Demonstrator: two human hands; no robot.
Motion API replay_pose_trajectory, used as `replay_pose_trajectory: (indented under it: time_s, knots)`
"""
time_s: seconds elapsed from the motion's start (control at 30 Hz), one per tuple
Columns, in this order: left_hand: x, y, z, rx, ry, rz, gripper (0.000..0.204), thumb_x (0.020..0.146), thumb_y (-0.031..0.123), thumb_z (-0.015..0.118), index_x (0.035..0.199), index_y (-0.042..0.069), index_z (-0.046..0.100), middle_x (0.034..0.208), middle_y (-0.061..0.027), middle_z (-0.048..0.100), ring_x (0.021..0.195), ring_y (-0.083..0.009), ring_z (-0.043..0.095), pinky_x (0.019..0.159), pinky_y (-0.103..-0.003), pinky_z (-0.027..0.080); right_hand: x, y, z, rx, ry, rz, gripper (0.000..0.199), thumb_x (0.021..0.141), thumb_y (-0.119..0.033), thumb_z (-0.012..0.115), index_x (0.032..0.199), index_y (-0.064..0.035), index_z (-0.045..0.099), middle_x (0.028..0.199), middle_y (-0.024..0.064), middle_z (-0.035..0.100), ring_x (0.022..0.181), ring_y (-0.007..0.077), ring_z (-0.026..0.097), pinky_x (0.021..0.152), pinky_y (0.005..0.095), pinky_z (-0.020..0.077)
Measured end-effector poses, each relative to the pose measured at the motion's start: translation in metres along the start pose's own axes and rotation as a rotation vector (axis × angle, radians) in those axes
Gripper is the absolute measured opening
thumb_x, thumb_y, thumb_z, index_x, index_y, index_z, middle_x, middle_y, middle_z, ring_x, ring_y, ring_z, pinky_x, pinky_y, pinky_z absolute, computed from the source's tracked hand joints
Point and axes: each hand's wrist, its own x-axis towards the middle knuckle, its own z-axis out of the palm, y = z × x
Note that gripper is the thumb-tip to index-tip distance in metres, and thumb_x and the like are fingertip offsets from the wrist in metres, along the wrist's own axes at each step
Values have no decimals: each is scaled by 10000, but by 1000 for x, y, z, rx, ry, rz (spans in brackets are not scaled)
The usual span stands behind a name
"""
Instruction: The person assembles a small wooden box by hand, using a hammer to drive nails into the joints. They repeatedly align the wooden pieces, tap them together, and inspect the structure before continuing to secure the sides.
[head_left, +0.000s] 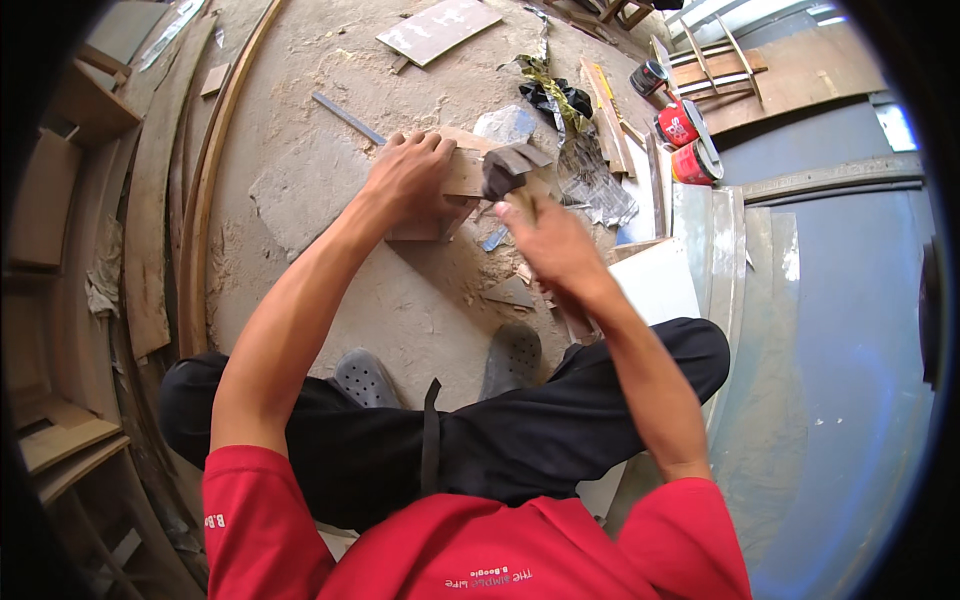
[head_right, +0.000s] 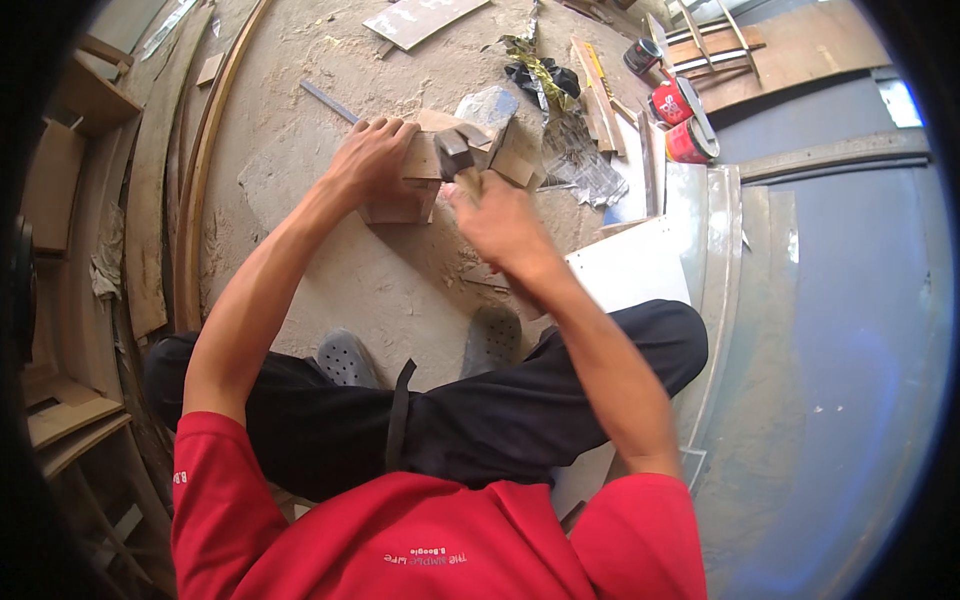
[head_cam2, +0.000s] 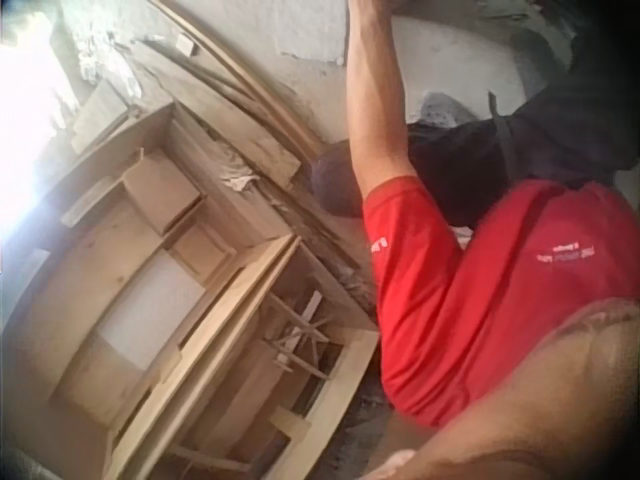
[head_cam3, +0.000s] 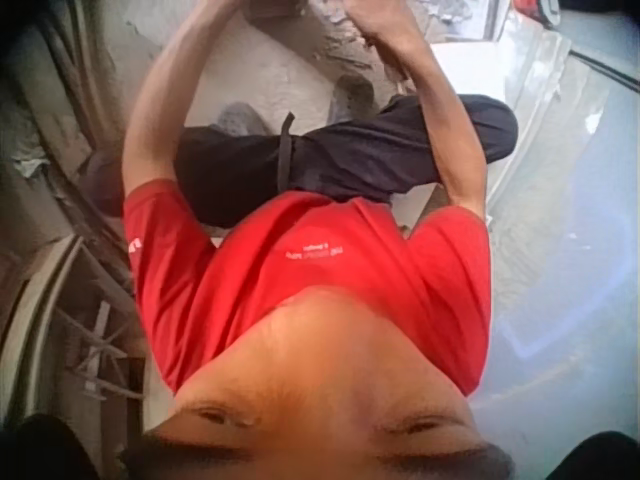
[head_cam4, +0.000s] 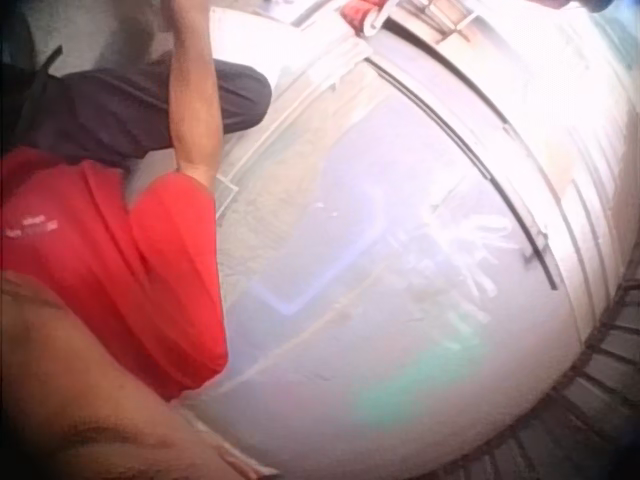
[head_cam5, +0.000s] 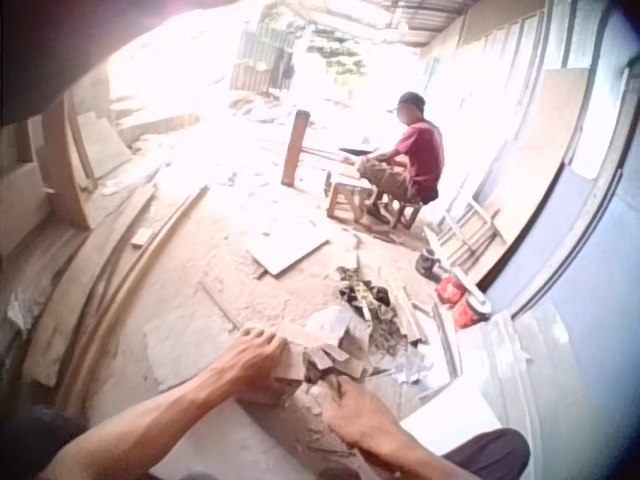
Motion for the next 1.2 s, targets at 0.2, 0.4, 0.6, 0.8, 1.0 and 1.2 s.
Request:
replay_pose_trajectory:
  time_s: [0.2, 0.4, 0.6, 0.8, 1.0, 1.2]
  knots:
    - [-2, -2, 3, 81, -8, -4, 1044, 657, 551, 868, 1489, 81, 447, 1422, -125, 556, 1310, -260, 529, 1138, -442, 386, -9, -3, -78, -244, 16, 45, 493, 1032, -471, 478, 1030, 11, 585, 734, 124, 641, 553, 199, 642, 561, 366, 555]
    - [-5, -7, 4, -30, 172, 265, 952, 664, 588, 859, 1445, 165, 517, 1424, -76, 572, 1301, -246, 542, 1147, -446, 389, 11, 41, -121, -85, 99, 34, 477, 1001, -438, 589, 1105, 28, 581, 613, 50, 552, 483, 165, 571, 452, 341, 491]
    - [-19, -10, 15, 10, 313, 444, 344, 877, 292, 752, 1218, 290, 702, 1351, 15, 632, 1273, -210, 567, 1107, -415, 446, 30, 84, -140, 209, -6, 74, 510, 996, -453, 604, 1087, 43, 528, 685, 4, 458, 502, 116, 503, 409, 310, 442]
    - [-24, 4, 6, 61, 323, 510, 461, 784, 118, 770, 1222, 244, 708, 1271, 25, 650, 1188, -204, 604, 1034, -396, 496, 54, 104, -143, 213, -13, 69, 487, 990, -463, 618, 1057, 11, 528, 679, -6, 466, 459, 90, 472, 375, 287, 426]
    - [-22, 14, -5, 32, 320, 536, 237, 760, 73, 797, 979, 128, 725, 1091, 7, 690, 1065, -199, 653, 931, -375, 531, 72, 115, -149, 160, -74, 74, 504, 981, -475, 620, 978, 17, 509, 691, 13, 477, 464, 110, 495, 373, 308, 450]
    - [-2, 44, -17, 16, 346, 675, 181, 758, 108, 803, 903, 143, 701, 1005, -6, 711, 980, -183, 684, 874, -376, 547, 85, 133, -165, 233, 8, 99, 502, 1010, -426, 574, 946, 71, 549, 654, 58, 535, 468, 150, 535, 392, 332, 487]
